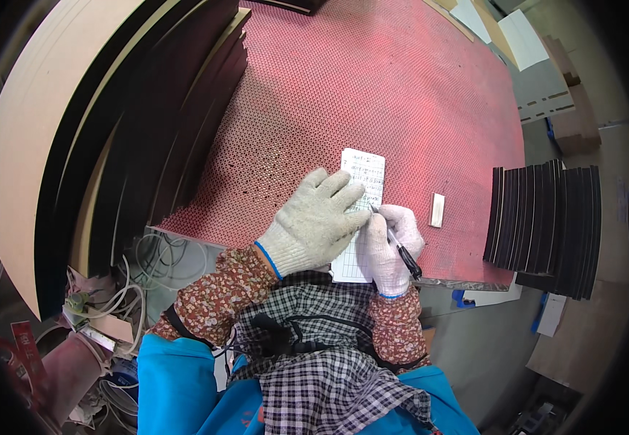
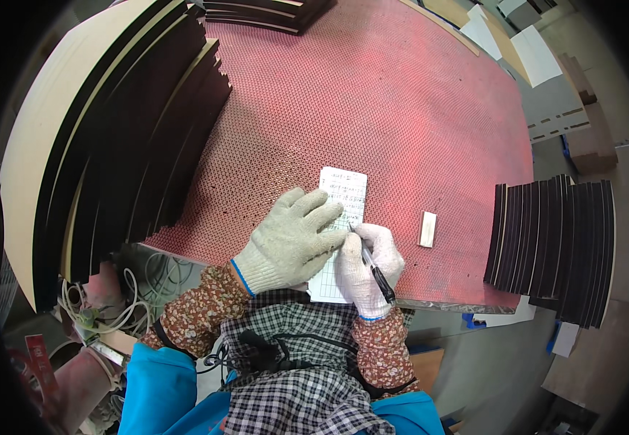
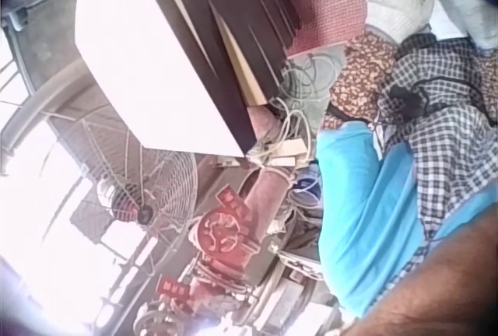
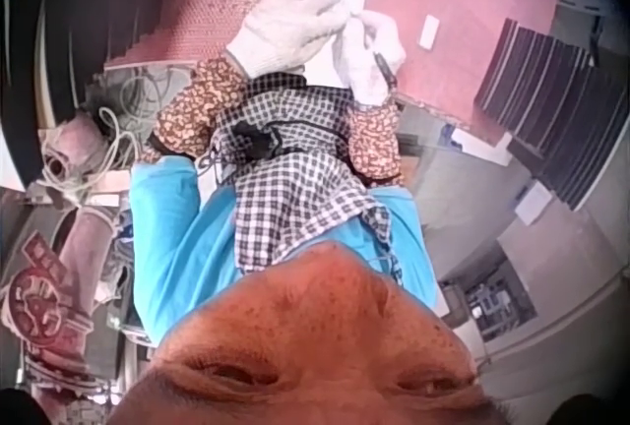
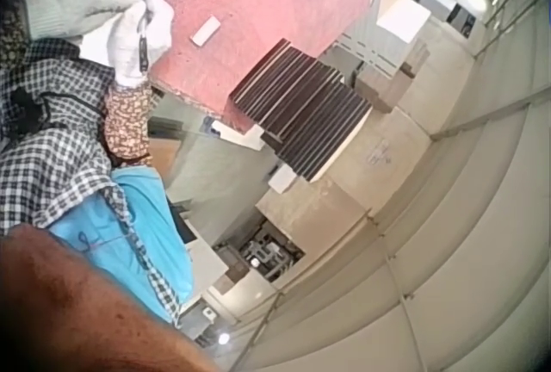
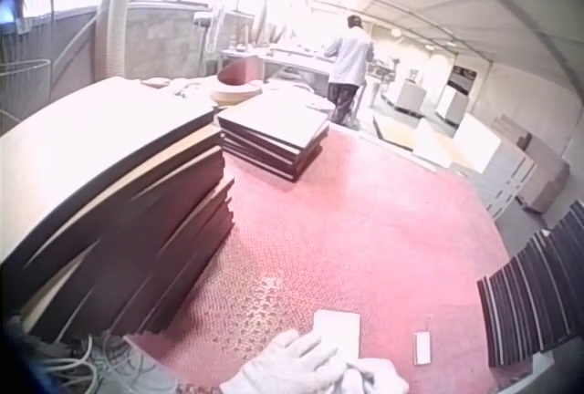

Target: The recorder writes production notes in a notebook and then sorts and inspects wood panels at a workbench.

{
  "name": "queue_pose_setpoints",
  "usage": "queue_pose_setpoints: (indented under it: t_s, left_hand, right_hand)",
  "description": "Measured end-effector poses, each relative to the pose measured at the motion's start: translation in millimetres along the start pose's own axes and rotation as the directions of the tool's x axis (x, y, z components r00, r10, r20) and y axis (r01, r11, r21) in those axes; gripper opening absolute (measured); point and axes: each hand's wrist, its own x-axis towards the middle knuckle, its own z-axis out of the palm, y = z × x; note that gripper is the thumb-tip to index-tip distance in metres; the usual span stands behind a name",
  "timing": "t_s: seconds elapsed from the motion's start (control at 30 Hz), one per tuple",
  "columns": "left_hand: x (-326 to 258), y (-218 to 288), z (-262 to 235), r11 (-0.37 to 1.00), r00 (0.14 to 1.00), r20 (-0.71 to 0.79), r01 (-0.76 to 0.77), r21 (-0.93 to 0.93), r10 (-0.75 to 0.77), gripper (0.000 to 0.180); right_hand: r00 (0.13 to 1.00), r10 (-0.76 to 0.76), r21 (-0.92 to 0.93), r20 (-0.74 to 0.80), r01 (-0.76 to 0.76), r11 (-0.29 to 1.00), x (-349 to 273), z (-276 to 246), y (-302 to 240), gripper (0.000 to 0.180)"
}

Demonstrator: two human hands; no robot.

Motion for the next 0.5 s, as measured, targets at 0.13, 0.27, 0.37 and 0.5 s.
queue_pose_setpoints:
  t_s: [0.13, 0.27, 0.37, 0.5]
  left_hand:
    - [-0.2, 0.0, -0.7, 1.0, 1.0, 0.007, 0.001, 0.008, -0.002, 0.034]
    - [0.3, 0.6, -0.8, 1.0, 1.0, -0.008, 0.002, -0.001, -0.002, 0.035]
    - [1.8, 1.6, -0.1, 1.0, 1.0, -0.013, -0.004, 0.007, 0.004, 0.036]
    - [-1.3, -0.3, -0.1, 1.0, 1.0, -0.027, -0.006, 0.002, 0.006, 0.037]
  right_hand:
    - [1.0, -0.021, -0.015, -0.008, 0.021, 1.0, 0.4, 0.5, 0.2, 0.015]
    - [1.0, -0.022, -0.03, -0.004, 0.022, 0.999, 1.8, -0.8, -4.8, 0.015]
    - [1.0, -0.004, -0.017, 0.005, 0.004, 1.0, 1.3, -2.3, -2.9, 0.015]
    - [1.0, -0.009, -0.026, 0.015, 0.009, 1.0, 0.4, -0.8, -2.9, 0.016]
